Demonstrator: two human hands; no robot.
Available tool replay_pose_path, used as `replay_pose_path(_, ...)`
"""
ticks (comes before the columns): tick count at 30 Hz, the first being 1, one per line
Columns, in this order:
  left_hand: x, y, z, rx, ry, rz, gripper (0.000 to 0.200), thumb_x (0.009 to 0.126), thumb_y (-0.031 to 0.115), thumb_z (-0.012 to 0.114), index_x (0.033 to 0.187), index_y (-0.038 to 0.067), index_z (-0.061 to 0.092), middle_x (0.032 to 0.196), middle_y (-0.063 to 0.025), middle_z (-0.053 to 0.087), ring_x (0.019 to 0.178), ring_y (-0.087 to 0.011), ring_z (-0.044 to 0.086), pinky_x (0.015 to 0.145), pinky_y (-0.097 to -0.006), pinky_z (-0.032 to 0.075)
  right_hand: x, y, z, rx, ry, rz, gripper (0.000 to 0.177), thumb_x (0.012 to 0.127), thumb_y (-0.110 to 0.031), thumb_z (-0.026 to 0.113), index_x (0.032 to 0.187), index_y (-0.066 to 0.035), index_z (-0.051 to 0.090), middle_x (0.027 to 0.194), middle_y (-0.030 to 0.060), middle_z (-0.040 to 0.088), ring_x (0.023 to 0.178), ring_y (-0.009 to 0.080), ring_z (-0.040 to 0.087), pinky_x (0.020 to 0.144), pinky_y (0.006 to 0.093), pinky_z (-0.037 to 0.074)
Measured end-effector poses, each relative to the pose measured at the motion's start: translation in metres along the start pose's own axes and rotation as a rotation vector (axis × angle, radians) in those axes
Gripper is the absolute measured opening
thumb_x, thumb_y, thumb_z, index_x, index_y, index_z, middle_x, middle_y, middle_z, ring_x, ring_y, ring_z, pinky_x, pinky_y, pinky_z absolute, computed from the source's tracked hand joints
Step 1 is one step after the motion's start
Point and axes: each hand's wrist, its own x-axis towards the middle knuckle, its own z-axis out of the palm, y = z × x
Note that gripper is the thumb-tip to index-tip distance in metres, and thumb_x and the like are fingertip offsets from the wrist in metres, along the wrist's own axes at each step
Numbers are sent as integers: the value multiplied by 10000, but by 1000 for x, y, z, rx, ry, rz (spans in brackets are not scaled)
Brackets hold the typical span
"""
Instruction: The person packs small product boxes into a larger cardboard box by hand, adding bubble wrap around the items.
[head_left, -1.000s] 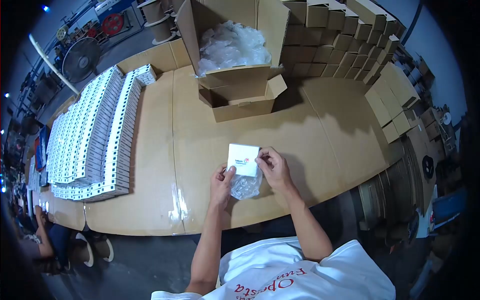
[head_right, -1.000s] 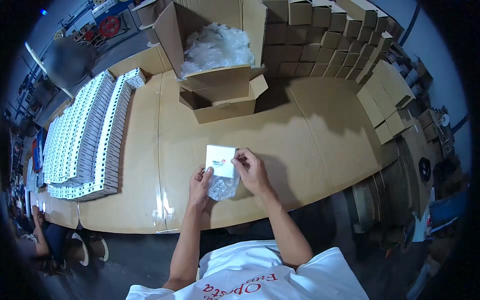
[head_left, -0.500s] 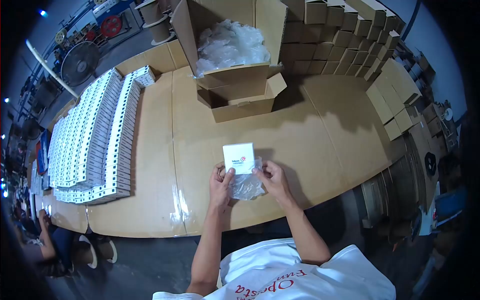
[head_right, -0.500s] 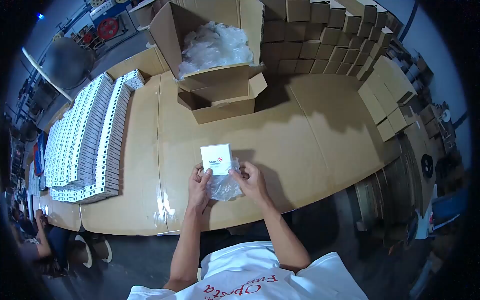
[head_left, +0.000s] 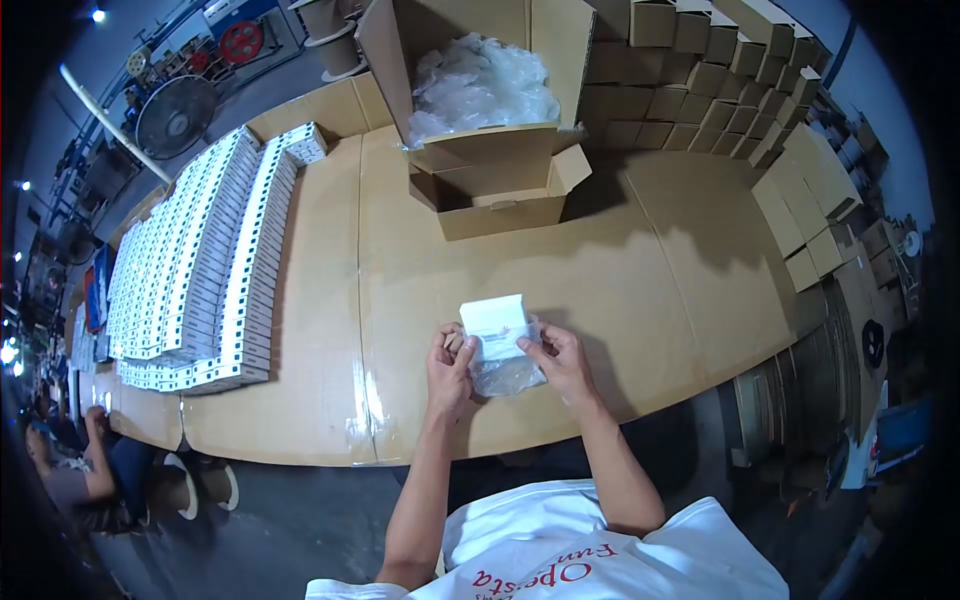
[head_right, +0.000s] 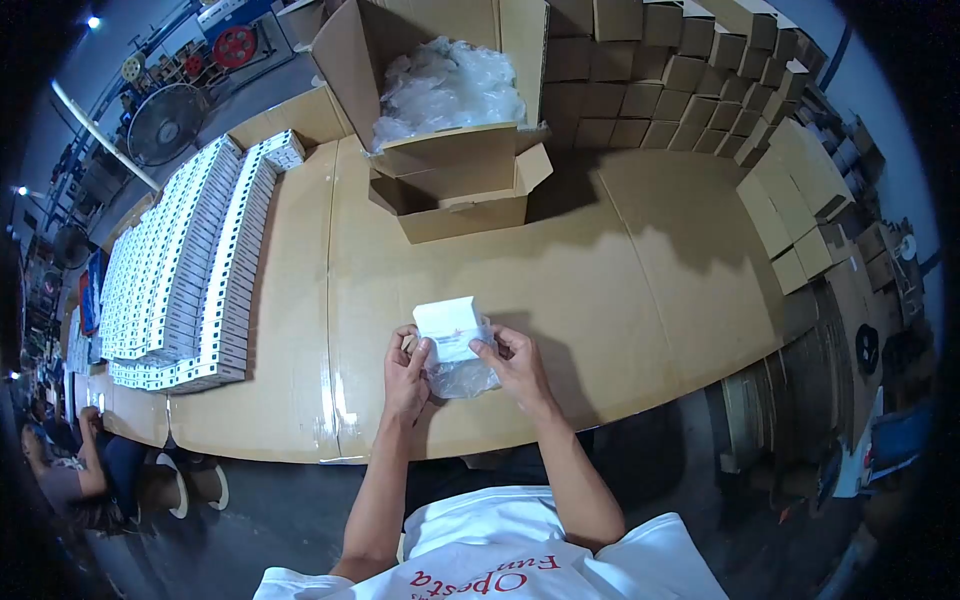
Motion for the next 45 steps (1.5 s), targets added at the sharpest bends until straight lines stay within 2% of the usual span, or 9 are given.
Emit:
replay_pose_path(8,2,-3,19,76,143,159,63,980,50,637,1018,48,587,1070,-92,690,983,-119,633,886,-237,479,3,-10,1,-65,39,-107,425,965,-135,682,1360,-11,589,1067,26,688,920,66,606,804,231,499)
replay_pose_path(14,-1,24,34,140,-24,236,83,973,54,641,1037,71,590,1238,-162,665,1157,-193,603,1018,-323,437,-1,-36,-11,-150,-24,-36,243,942,-61,684,1180,-33,722,1064,47,731,954,101,648,853,246,526)
replay_pose_path(20,1,11,28,71,-6,250,95,1000,73,606,1090,77,573,1268,-139,629,1040,-144,594,945,-292,477,9,-42,-8,-412,-43,-483,196,945,-86,681,1121,-22,739,1121,139,740,1017,182,689,904,298,532)
replay_pose_path(26,-1,15,34,-2,11,191,80,1009,120,605,1073,114,559,1253,-129,615,1101,-221,620,915,-315,526,-4,-36,-3,13,12,-90,211,952,-56,661,1132,35,725,1077,162,737,1062,198,665,951,312,513)
replay_pose_path(32,0,12,32,-172,17,144,132,1018,178,593,1123,123,536,1313,-134,582,1259,-329,568,1012,-417,517,-3,-46,9,302,16,-223,511,919,-105,721,1379,32,546,1313,159,628,1178,184,605,1010,326,484)
replay_pose_path(33,2,11,31,-211,18,147,147,1018,185,592,1139,125,532,1324,-134,575,1269,-331,560,1025,-425,510,5,-19,2,118,10,-337,655,871,-218,795,1417,8,512,1321,164,628,1147,217,636,995,340,510)
replay_pose_path(36,4,11,28,-192,-30,159,239,1014,230,602,1208,120,515,1330,-139,567,1315,-338,519,1063,-444,484,7,-7,-9,-251,-37,-237,601,873,-187,789,1397,-24,543,1302,133,646,1155,214,639,979,352,524)
replay_pose_path(41,-7,33,29,354,-225,123,668,830,41,782,1414,13,459,1337,-161,589,1223,-228,581,1019,-327,479,5,-11,-10,-94,-139,-100,409,887,-41,743,1272,21,620,1179,65,684,1071,129,622,952,293,503)
replay_pose_path(45,-5,36,28,556,-173,21,421,841,51,782,1229,2,626,1164,-100,673,1062,-164,634,902,-291,513,7,-10,-15,-142,-122,-157,364,883,-80,761,1230,-16,669,1089,63,716,978,113,645,883,274,536)
